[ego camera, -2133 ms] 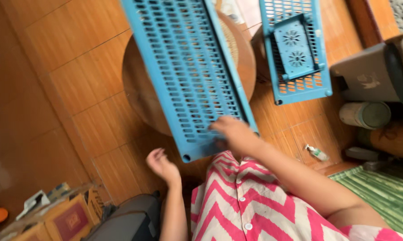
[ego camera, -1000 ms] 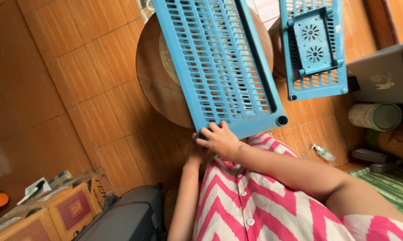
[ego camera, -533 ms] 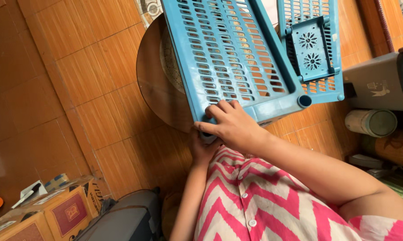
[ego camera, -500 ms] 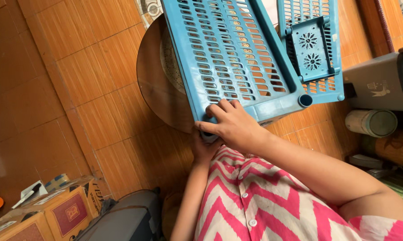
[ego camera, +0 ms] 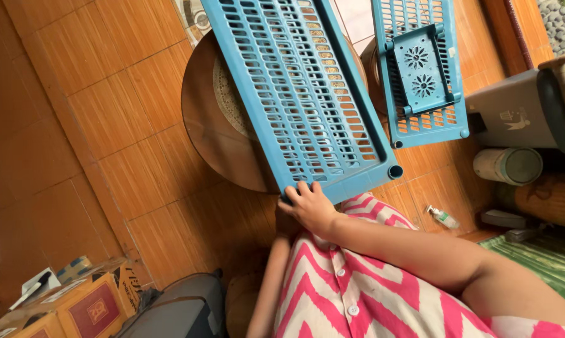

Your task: The person disassembles a blue plastic crate by hand, removing the side panels and separating the components. The crate is taken apart piece by piece and the parts are placed on a round wooden table.

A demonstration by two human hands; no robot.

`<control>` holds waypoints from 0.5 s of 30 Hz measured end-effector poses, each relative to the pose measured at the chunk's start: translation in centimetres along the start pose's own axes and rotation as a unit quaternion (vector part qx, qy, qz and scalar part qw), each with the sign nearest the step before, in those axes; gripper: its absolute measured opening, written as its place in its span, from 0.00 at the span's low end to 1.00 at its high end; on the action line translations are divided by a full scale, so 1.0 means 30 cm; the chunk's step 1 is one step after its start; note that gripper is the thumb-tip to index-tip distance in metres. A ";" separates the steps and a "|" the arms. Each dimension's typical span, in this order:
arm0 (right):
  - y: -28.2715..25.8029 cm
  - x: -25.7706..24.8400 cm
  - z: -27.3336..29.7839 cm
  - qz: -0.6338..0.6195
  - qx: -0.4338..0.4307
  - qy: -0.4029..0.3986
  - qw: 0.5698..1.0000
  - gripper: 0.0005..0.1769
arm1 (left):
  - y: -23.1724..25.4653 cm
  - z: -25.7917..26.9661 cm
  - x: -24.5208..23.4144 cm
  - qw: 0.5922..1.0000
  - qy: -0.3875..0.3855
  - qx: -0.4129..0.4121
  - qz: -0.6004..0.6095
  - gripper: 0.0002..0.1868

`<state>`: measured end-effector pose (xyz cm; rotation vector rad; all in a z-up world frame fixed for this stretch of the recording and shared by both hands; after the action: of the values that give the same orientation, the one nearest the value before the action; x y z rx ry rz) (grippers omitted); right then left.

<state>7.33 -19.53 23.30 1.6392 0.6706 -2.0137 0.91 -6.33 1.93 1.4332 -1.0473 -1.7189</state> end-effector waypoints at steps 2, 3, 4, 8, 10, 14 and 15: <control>-0.012 0.012 -0.009 0.017 0.003 -0.026 0.999 0.30 | 0.022 -0.003 0.000 0.999 -0.010 -0.024 0.035 0.22; -0.016 0.014 -0.014 0.019 0.003 -0.040 0.999 0.31 | 0.033 0.000 -0.005 0.998 -0.012 -0.034 0.056 0.21; -0.012 0.018 -0.016 0.024 0.003 -0.055 0.998 0.32 | 0.046 -0.005 0.004 0.997 -0.011 -0.038 0.067 0.21; -0.019 0.047 -0.019 0.026 -0.006 -0.105 0.994 0.39 | 0.069 0.010 -0.016 0.996 -0.006 -0.045 0.081 0.22; -0.017 0.060 -0.026 0.020 0.010 -0.038 0.999 0.26 | 0.067 -0.002 -0.047 0.996 -0.005 -0.042 0.080 0.22; -0.007 0.056 -0.011 0.021 0.007 -0.012 1.000 0.26 | 0.070 -0.008 -0.111 0.995 -0.013 -0.048 0.090 0.23; -0.007 0.038 -0.009 0.022 0.008 -0.010 1.000 0.25 | 0.070 -0.011 -0.128 0.995 -0.016 -0.045 0.092 0.23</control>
<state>7.21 -19.25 22.13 1.6263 0.6088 -2.0060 1.93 -4.01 5.52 1.2170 -1.0718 -1.6391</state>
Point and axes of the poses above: each hand's wrist, its own z-axis away from the middle knuckle, its own x-axis out of the palm, y = z × x, the point moved 1 cm from there along -z, towards the middle knuckle, and after that the axes turned 1 degree about y, right-handed, at the moved point
